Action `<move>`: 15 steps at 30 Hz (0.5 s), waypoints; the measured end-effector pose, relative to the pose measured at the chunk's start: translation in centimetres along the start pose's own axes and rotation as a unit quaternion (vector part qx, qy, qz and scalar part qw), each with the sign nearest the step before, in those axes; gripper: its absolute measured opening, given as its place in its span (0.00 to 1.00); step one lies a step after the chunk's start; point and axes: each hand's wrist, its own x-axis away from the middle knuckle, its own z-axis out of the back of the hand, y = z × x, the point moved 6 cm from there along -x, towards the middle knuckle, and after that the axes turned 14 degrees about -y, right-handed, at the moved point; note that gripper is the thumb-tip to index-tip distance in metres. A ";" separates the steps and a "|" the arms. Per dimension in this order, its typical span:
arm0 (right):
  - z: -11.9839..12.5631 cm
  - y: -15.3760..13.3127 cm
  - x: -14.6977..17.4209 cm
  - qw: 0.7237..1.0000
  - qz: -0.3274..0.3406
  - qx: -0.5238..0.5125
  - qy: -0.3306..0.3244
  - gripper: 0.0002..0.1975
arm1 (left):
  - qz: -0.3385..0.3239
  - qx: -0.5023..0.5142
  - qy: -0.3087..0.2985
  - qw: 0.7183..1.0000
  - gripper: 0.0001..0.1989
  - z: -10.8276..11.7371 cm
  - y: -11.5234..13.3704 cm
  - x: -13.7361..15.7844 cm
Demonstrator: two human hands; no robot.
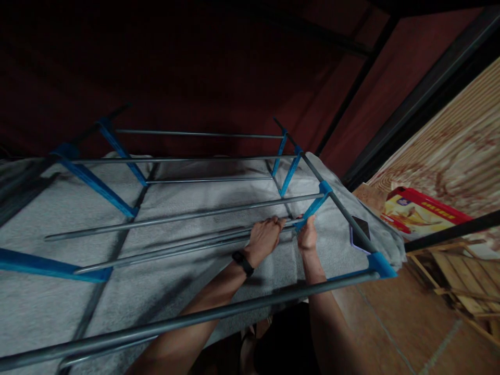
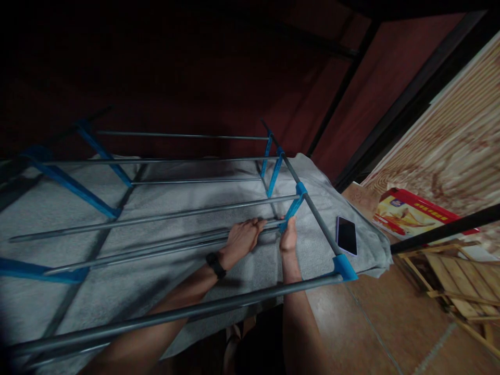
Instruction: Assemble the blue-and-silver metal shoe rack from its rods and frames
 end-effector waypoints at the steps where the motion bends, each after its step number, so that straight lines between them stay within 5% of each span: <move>1: 0.1 0.1 0.0 1.000 0.000 -0.001 0.009 0.24 | 0.002 0.000 -0.001 1.000 0.15 0.0 0.0 0.0; 9: -0.2 -0.2 0.0 0.999 0.015 0.012 0.026 0.26 | 0.000 -0.005 -0.003 1.000 0.14 -0.1 0.3 0.0; 15: -0.4 -0.5 0.1 0.999 0.022 0.032 0.030 0.27 | -0.044 -0.005 0.075 0.996 0.17 1.1 1.0 1.1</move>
